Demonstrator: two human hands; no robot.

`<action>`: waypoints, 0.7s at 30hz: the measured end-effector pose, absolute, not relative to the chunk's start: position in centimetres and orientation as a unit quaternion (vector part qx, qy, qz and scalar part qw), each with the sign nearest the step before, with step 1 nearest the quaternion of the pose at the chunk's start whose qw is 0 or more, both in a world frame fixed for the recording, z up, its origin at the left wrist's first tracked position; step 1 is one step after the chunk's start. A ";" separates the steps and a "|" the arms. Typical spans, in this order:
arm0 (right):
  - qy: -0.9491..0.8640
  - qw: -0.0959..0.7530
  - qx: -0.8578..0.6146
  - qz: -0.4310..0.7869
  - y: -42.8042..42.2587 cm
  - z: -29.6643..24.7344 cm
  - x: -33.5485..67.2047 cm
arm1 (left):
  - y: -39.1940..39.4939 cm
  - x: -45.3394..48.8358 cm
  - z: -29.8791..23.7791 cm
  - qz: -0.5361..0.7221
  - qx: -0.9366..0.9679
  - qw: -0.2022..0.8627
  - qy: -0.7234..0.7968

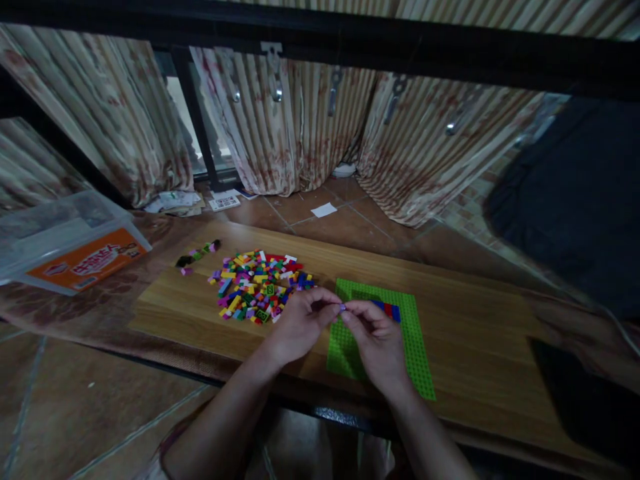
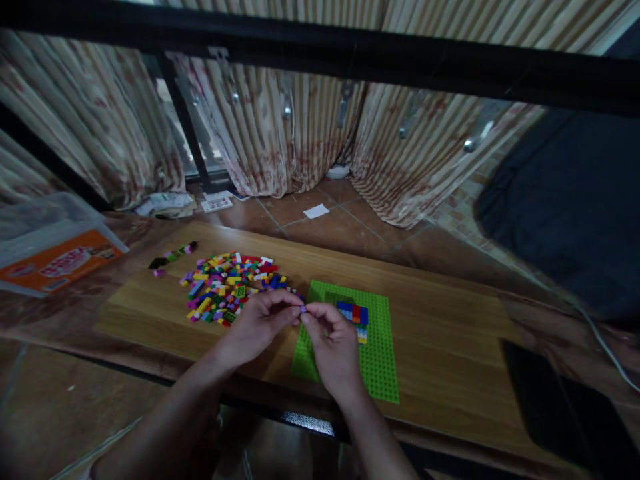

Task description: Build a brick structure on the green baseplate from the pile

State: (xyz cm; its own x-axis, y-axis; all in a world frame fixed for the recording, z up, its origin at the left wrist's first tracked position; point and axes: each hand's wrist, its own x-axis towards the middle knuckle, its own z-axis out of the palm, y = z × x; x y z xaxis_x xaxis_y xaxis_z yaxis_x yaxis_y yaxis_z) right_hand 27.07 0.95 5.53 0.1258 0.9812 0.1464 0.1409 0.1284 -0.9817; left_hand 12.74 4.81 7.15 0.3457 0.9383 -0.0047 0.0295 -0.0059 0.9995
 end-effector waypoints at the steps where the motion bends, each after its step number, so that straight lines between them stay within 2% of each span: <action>1: -0.532 0.530 -0.530 0.393 0.8 5.6 27.4 | 4.7 13.1 7.0 0.398 0.587 0.577 0.405; 7: -0.541 0.496 -0.587 0.341 0.3 6.1 31.5 | 4.2 15.5 6.3 0.398 0.585 0.588 0.391; 13: -0.538 0.415 -0.701 0.218 0.2 5.8 37.5 | 4.4 16.5 5.2 0.365 0.614 0.517 0.471; 21: -0.620 0.322 -0.690 0.188 -0.2 5.5 37.6 | 3.8 17.8 3.8 0.329 0.668 0.457 0.487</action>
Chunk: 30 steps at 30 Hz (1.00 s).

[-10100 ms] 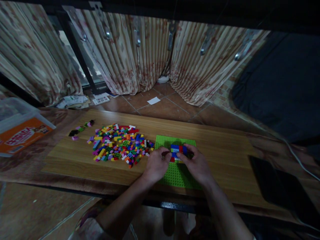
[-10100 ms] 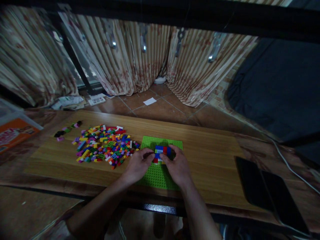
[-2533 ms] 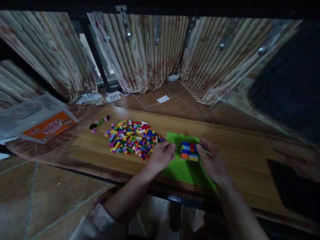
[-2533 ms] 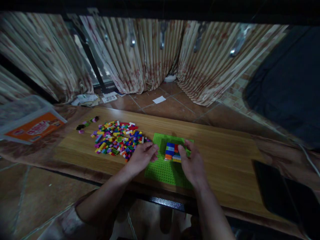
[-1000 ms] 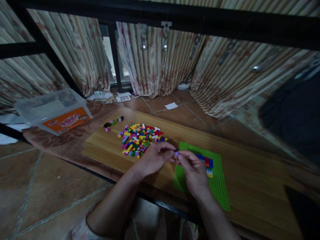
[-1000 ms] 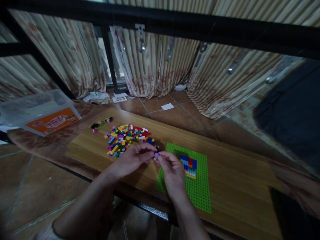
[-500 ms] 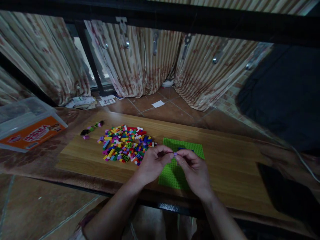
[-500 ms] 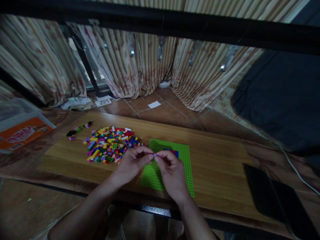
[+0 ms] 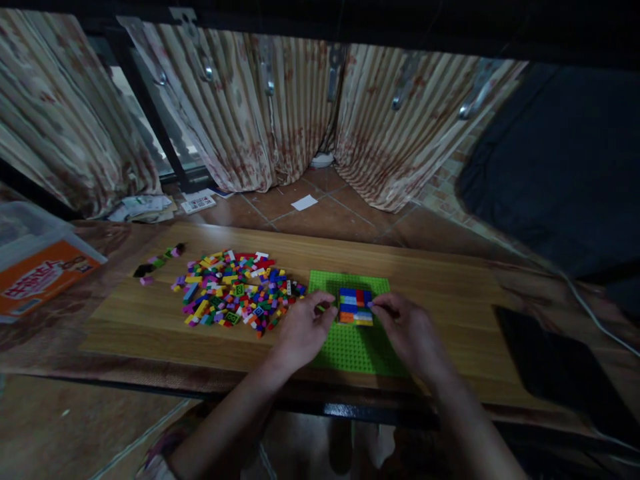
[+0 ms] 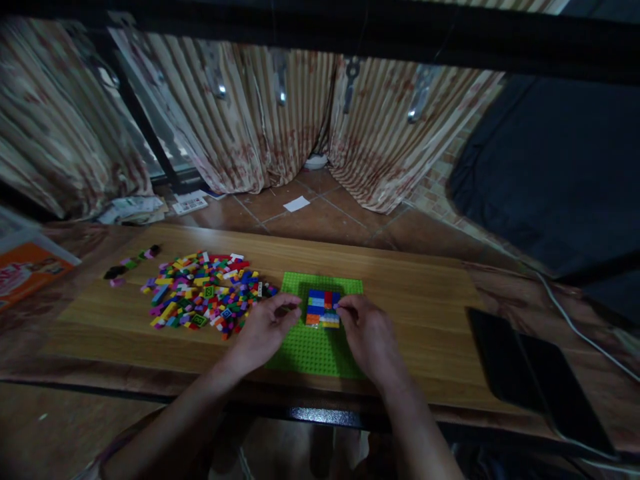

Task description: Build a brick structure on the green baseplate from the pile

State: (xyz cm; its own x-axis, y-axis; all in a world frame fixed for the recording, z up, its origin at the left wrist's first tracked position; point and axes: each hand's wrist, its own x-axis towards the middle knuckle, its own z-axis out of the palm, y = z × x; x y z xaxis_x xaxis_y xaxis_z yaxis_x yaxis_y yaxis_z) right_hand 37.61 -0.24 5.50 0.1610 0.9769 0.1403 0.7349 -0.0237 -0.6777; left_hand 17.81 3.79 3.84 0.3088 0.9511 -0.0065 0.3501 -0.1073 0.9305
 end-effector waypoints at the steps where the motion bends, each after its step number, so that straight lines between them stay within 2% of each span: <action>1: -0.622 0.317 -0.690 0.191 -0.3 5.5 37.4 | 3.7 17.9 3.9 0.320 0.672 0.456 0.489; 9: -0.610 0.324 -0.692 0.210 -0.4 5.2 36.4 | 3.4 18.3 5.2 0.266 0.689 0.456 0.496; 19: -0.597 0.324 -0.714 0.167 -0.2 5.0 35.0 | 3.3 18.3 4.9 0.269 0.705 0.437 0.490; 30: -0.586 0.348 -0.697 0.221 -0.3 5.1 36.5 | 3.2 18.2 5.5 0.250 0.711 0.435 0.493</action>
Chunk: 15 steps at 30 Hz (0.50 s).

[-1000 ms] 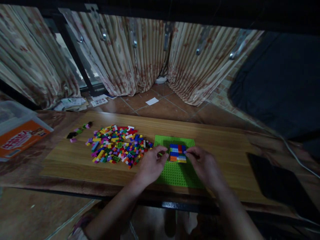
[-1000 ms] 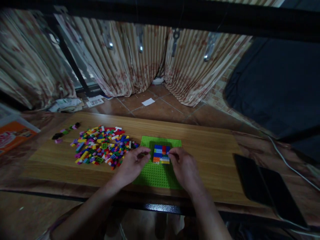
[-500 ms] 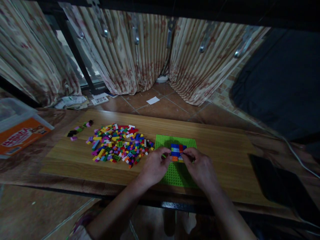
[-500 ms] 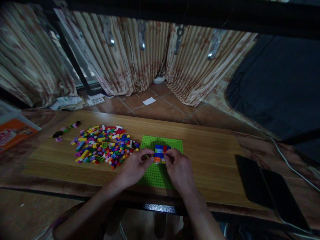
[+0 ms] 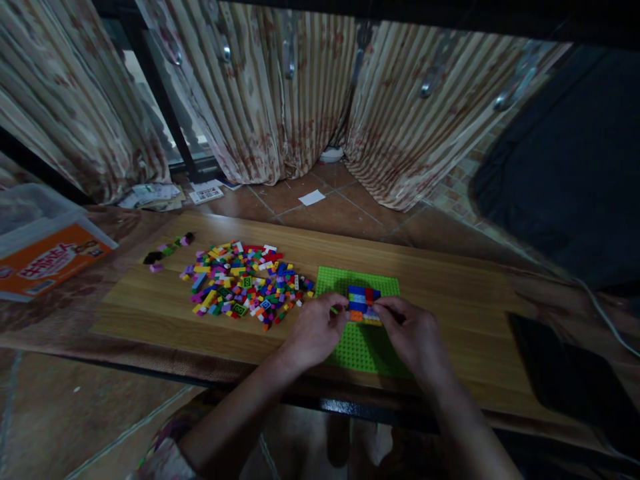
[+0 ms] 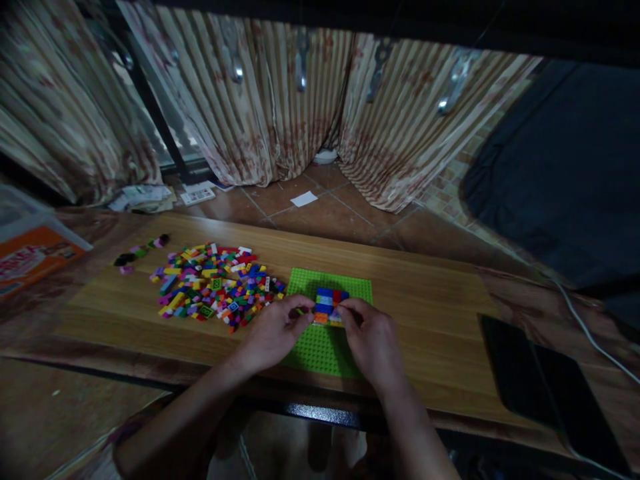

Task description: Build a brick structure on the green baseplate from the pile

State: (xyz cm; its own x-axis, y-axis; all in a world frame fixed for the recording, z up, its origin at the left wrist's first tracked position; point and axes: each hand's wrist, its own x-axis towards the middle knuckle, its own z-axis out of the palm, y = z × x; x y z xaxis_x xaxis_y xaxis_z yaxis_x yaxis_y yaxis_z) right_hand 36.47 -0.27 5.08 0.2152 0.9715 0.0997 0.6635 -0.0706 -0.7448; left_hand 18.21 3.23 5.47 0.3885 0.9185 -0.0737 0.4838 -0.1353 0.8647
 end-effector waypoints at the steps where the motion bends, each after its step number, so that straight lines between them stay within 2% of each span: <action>1: -0.582 0.353 -0.699 0.219 -0.3 5.0 36.8 | 3.2 18.2 5.5 0.248 0.712 0.432 0.495; 5: -0.560 0.360 -0.712 0.222 -0.1 4.5 37.5 | 3.2 18.2 5.5 0.240 0.716 0.426 0.499; 11: -0.578 0.308 -0.715 0.244 -0.4 4.7 36.9 | 3.3 18.1 5.4 0.237 0.717 0.428 0.497; 15: -0.581 0.302 -0.720 0.230 -0.3 5.0 36.5 | 3.3 18.1 5.5 0.237 0.718 0.430 0.494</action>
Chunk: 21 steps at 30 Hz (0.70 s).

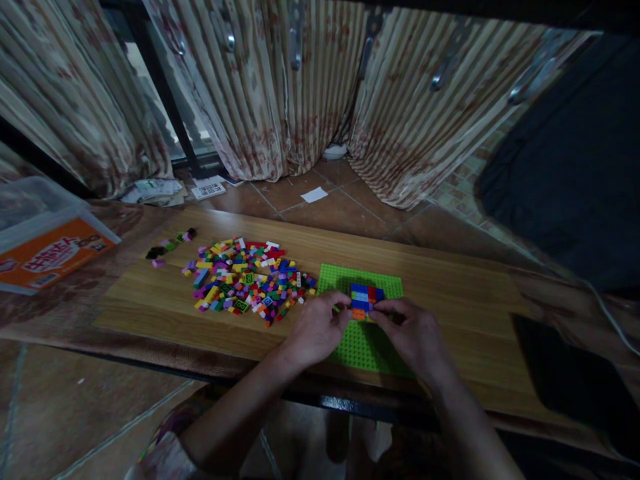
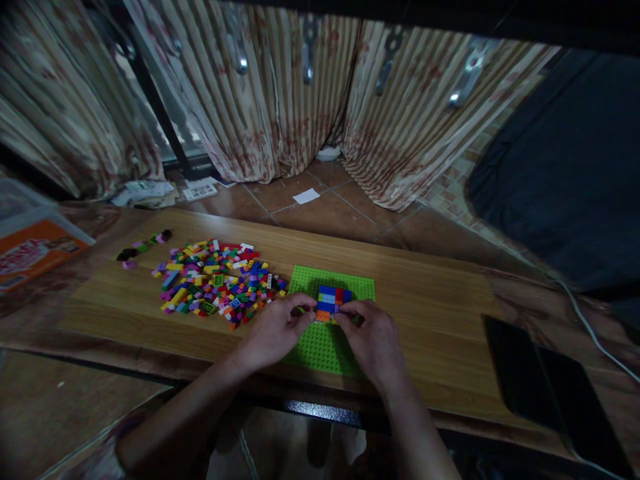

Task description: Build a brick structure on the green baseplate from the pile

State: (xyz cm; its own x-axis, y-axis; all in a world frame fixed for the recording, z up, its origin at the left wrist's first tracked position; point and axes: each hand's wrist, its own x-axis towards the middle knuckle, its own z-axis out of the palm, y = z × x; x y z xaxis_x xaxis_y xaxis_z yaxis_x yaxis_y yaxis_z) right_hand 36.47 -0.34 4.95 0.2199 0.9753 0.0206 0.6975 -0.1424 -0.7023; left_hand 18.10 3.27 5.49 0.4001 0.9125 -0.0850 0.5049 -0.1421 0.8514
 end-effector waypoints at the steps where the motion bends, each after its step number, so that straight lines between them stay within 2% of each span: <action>1: -0.579 0.305 -0.720 0.230 -0.3 5.0 36.4 | 3.3 18.1 5.5 0.236 0.719 0.429 0.493; 14: -0.586 0.321 -0.706 0.235 -0.2 4.5 37.4 | 3.2 18.1 5.4 0.232 0.723 0.425 0.492; 21: -0.527 0.330 -0.762 0.178 0.4 4.0 37.5 | 3.2 18.0 5.6 0.229 0.721 0.426 0.497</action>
State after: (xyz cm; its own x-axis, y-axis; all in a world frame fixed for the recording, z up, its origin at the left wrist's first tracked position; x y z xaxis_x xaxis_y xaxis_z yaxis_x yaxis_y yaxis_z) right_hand 37.51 0.36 4.01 0.3805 0.9216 0.0765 0.6865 -0.2261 -0.6911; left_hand 17.96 3.21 5.61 0.4007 0.9115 -0.0926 0.5209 -0.1435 0.8414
